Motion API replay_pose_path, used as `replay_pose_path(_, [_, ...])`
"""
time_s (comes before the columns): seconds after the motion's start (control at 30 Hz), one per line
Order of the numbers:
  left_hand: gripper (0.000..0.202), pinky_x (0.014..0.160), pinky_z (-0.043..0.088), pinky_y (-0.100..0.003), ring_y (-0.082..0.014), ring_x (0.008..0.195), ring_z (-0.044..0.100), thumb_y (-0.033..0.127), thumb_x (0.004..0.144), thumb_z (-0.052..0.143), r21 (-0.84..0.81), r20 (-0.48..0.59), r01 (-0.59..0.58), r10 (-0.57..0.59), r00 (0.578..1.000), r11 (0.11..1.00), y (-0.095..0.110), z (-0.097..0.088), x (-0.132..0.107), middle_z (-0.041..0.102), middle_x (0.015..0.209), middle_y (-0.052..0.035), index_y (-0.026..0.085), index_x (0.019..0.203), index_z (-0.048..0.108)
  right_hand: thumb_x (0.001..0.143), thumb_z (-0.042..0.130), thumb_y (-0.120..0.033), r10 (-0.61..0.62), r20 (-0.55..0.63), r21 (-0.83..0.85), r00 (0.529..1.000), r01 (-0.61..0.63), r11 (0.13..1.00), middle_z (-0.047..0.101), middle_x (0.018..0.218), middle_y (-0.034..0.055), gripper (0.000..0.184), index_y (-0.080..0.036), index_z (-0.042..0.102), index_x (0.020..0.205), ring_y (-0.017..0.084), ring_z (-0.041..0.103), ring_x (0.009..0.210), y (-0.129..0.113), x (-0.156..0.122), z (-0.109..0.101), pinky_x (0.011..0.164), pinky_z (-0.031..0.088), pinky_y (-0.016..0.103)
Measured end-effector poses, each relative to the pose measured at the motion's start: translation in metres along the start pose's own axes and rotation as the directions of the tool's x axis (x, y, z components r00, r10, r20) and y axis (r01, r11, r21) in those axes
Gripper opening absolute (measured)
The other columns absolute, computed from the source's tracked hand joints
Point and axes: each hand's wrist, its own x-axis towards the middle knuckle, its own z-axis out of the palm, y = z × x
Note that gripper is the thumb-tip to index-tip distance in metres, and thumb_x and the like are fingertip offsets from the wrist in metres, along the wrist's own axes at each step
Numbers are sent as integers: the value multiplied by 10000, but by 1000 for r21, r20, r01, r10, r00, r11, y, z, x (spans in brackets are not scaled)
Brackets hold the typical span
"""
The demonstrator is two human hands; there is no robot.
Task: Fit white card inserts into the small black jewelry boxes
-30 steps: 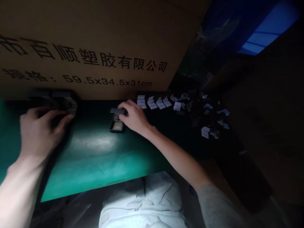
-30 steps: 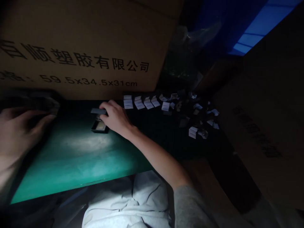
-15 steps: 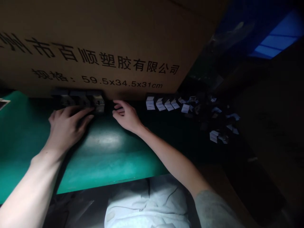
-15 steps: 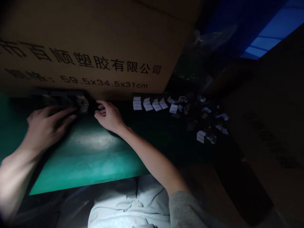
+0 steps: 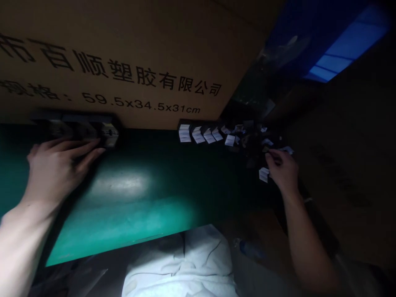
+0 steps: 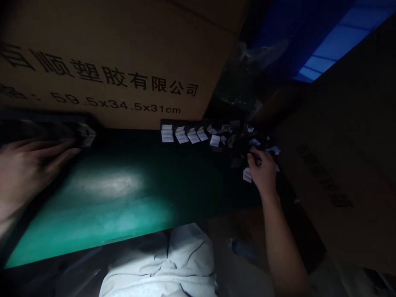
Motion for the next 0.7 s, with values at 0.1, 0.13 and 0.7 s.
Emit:
replay_pose_path(0.1, [740, 1093, 485, -493, -385, 1289, 648, 645, 1023, 353, 10, -70, -12, 13, 997, 1000, 3, 0, 0, 747, 1302, -186, 82, 1237, 783, 874, 643, -524, 232, 80, -59, 969, -228, 972, 708, 1301, 157, 502, -200, 717, 1251, 335, 677, 1233, 36, 13, -10, 1134, 508, 520])
replay_pose_path(0.13, [730, 1101, 489, -481, -373, 1293, 651, 642, 1025, 361, 7, -86, -21, 22, 996, 1000, 3, 1, 0, 752, 1300, -173, 87, 1237, 785, 870, 645, -546, 274, 137, -52, 952, -270, 962, 721, 1289, 148, 524, -209, 715, 1266, 331, 689, 1219, 42, 15, -11, 1114, 526, 512])
replay_pose_path(0.7, [702, 1106, 498, -497, -390, 1305, 643, 630, 1025, 397, -25, -117, -1, -2, 993, 1000, -7, 10, -2, 748, 1306, -168, 88, 1251, 781, 704, 866, -507, 498, 381, 116, 779, -575, 810, 792, 1099, 106, 860, -275, 572, 1478, 334, 796, 902, 47, 13, -33, 783, 698, 468])
